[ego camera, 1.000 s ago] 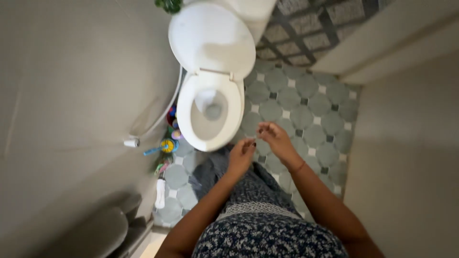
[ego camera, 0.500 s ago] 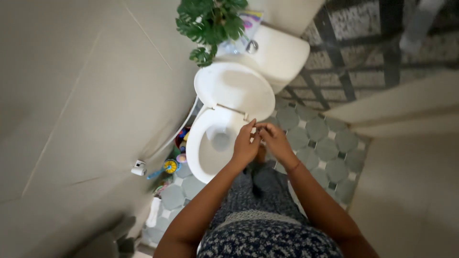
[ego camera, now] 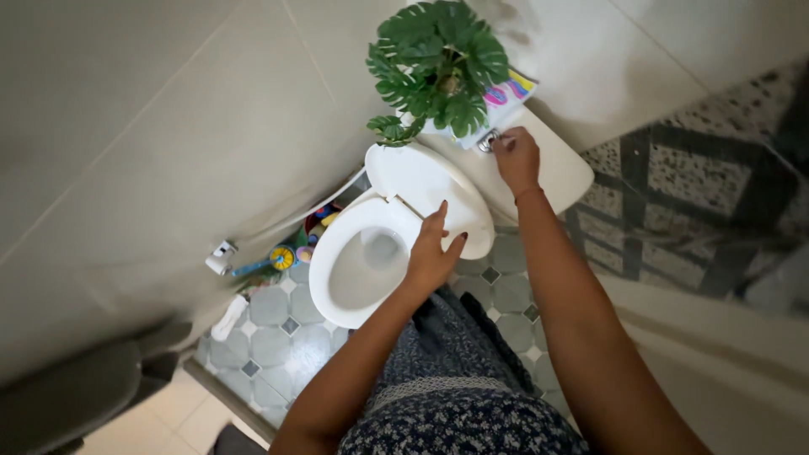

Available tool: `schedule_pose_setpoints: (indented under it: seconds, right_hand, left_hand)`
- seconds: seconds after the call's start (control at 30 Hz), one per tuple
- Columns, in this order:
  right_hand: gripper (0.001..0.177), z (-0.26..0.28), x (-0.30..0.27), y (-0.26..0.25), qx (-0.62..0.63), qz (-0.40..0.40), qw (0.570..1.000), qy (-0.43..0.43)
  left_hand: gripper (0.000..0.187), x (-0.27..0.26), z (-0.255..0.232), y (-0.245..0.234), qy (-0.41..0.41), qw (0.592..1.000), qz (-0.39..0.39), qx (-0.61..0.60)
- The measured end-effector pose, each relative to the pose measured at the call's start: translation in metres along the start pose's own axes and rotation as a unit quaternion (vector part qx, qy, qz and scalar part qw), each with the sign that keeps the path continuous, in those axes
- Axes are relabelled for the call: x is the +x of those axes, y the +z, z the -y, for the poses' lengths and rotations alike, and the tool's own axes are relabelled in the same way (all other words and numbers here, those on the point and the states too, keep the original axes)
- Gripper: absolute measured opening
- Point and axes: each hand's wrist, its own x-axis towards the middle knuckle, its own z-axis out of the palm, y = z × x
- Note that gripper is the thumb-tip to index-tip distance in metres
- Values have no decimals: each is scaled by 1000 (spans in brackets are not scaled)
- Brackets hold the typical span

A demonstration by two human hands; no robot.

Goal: Cleaning the toilet bowl with liquid cleaner and a brush

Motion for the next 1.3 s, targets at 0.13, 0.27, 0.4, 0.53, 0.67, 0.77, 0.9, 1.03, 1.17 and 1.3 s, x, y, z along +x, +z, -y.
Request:
schedule_pose_setpoints:
  seconds: [0.13, 0.27, 0.4, 0.53, 0.67, 0.77, 0.9, 1.03, 1.17, 1.3]
  right_hand:
    - [34, -22, 24, 11, -35, 53, 996, 65]
    - [35, -9, 23, 1, -88, 63, 992, 58]
    - [41, -28, 35, 9, -101, 48, 993, 36]
    - [40, -30, 21, 6, -81, 25, 996, 0]
    - [23, -41, 3, -3, 41, -38, 988, -146]
    - [24, 6, -51, -41, 66, -76, 985, -137]
    - [22, 85, -148, -75, 63, -73, 981, -166]
    - [5, 71, -239, -17, 130, -11, 985, -109]
    - [5, 100, -339, 39, 72, 149, 972, -169]
    - [27, 119, -452, 123, -30, 316, 944, -94]
  left_hand:
    - [73, 8, 12, 21, -30, 998, -43, -21]
    - [73, 14, 15, 43, -18, 999, -40, -28]
    - [71, 15, 7, 47, 14, 998, -62, -7]
    - [72, -2, 23, 45, 15, 996, -88, 12]
    - [73, -22, 53, 29, -73, 995, -64, -4]
    - [76, -51, 72, 3, -150, 987, -52, -25]
    - [74, -86, 147, -17, -221, 971, -86, -35]
    - [66, -125, 238, -36, -267, 952, -151, -21]
    - [64, -163, 284, -82, -261, 953, -152, -23]
    - [67, -196, 352, -142, -273, 958, -92, 13]
